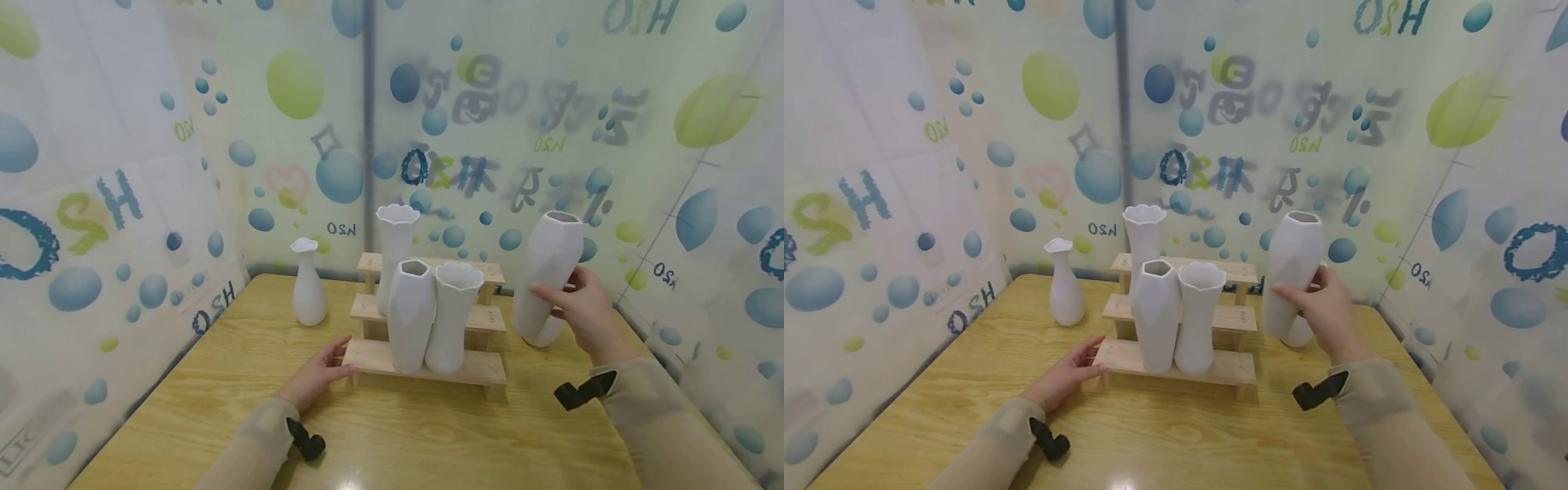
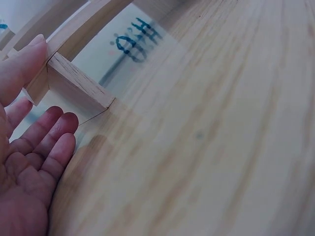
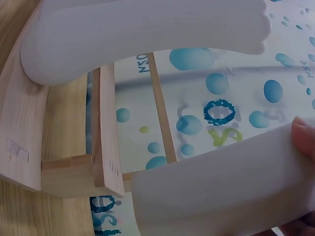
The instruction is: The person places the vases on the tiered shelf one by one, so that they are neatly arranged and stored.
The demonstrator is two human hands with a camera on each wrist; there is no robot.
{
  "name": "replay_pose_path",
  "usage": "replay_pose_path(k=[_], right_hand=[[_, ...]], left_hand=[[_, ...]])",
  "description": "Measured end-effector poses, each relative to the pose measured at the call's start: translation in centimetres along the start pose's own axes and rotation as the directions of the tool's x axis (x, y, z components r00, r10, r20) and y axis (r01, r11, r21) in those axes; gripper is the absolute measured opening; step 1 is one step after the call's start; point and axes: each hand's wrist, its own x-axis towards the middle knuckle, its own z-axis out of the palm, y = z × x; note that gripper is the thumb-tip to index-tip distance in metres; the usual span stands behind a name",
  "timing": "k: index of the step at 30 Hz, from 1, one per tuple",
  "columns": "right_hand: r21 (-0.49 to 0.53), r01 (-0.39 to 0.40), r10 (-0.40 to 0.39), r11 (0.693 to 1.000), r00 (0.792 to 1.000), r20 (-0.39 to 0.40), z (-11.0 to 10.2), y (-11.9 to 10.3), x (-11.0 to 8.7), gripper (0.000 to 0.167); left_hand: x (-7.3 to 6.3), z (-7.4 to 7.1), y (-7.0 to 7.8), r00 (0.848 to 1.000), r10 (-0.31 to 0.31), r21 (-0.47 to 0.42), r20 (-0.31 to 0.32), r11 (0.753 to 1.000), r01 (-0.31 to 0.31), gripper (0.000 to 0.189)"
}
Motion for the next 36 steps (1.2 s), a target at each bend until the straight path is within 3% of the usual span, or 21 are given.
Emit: replay_pose_path(k=[12, 25, 36], right_hand=[[0.044, 0.015, -0.017, 0.999, 0.999, 0.047, 2.0, -0.6, 0.9, 0.083], [0.057, 0.012, -0.013, 0.998, 1.000, 0.023, 4.0, -0.8, 1.9, 0.081], [0.114, 0.059, -0.067, 0.992, 0.995, 0.069, 5.6, -0.9, 2.5, 0.074]], left_hand=[[0.0, 0.0, 0.0, 1.000, -0.004, -0.003, 0.004, 1.000, 0.004, 0.074], [0.0, -0.1, 0.1, 1.000, 0.000, -0.002, 0.017, 1.000, 0.000, 0.074], [-0.1, -0.1, 0.1, 1.000, -0.002, 0.010, 0.009, 1.000, 0.002, 0.075]])
